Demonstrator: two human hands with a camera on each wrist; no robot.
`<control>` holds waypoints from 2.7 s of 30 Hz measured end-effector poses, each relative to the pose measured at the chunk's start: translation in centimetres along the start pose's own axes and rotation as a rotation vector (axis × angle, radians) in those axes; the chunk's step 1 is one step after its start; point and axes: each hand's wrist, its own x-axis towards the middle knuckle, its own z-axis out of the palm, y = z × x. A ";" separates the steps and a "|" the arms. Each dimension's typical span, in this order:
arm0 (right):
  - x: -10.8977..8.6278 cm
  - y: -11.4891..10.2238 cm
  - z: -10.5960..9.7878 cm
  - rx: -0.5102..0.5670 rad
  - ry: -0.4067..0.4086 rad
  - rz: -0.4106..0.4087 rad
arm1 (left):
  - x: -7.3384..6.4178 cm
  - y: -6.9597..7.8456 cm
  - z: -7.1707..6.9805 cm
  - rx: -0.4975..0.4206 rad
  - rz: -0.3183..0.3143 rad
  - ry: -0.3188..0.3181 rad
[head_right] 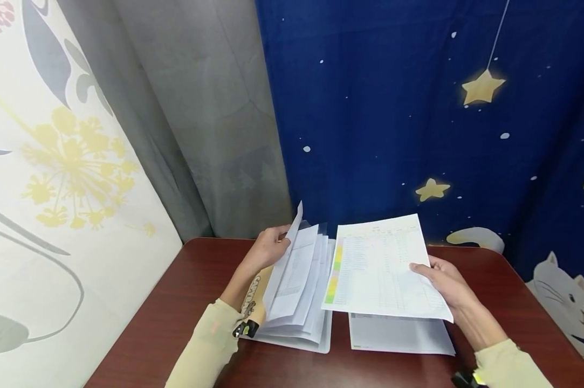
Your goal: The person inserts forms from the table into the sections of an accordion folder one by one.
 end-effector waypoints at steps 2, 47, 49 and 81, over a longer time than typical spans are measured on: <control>-0.1 -0.3 0.6 0.025 -0.007 -0.013 | 0.0 0.0 0.0 0.002 0.001 -0.001; 3.3 0.6 10.6 0.046 0.072 -0.093 | -0.2 0.1 0.3 -0.056 -0.037 -0.022; 3.4 0.7 10.7 0.048 0.072 -0.093 | -0.2 0.1 0.4 -0.058 -0.039 -0.022; 4.9 1.5 16.6 -0.011 0.110 -0.119 | -0.3 0.7 0.2 -0.009 -0.012 -0.007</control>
